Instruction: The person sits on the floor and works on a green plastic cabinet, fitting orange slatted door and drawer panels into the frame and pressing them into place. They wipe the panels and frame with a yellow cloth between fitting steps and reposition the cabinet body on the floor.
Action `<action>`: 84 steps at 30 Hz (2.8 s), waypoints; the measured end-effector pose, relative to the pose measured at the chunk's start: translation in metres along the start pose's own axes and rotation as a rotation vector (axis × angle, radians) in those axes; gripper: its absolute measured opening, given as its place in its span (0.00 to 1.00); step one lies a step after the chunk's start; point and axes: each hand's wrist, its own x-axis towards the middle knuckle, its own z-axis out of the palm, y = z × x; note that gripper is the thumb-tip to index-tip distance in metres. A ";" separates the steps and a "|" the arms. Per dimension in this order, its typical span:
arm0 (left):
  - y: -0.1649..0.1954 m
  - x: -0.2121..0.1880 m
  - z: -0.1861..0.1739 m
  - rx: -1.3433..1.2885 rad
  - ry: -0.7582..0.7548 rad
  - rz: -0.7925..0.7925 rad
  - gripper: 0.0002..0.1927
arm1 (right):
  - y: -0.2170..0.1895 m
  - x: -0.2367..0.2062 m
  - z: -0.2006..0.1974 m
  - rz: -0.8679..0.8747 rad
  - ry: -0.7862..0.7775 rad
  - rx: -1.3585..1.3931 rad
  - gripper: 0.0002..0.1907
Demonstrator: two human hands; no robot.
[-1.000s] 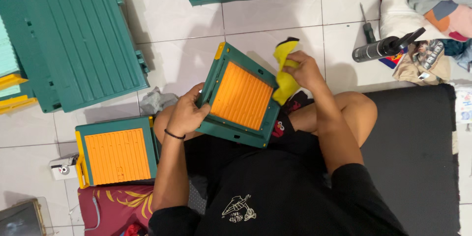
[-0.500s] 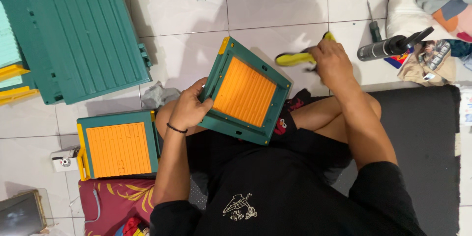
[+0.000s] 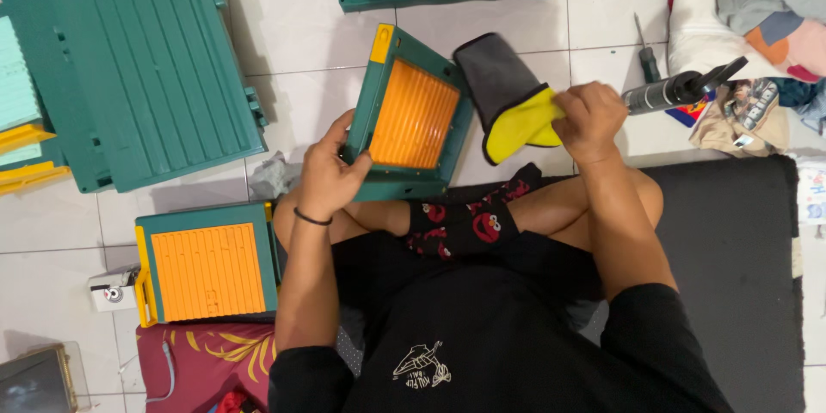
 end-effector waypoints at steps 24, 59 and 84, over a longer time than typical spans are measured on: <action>-0.006 0.012 0.028 0.168 0.104 -0.084 0.32 | -0.038 -0.053 0.079 0.697 -1.110 -0.188 0.19; -0.094 0.007 0.053 -0.289 -0.069 -0.119 0.44 | -0.112 0.068 0.187 0.426 -0.281 0.640 0.24; -0.089 0.036 0.077 -0.046 -0.268 -0.187 0.47 | -0.105 0.100 0.216 0.276 -0.299 0.487 0.13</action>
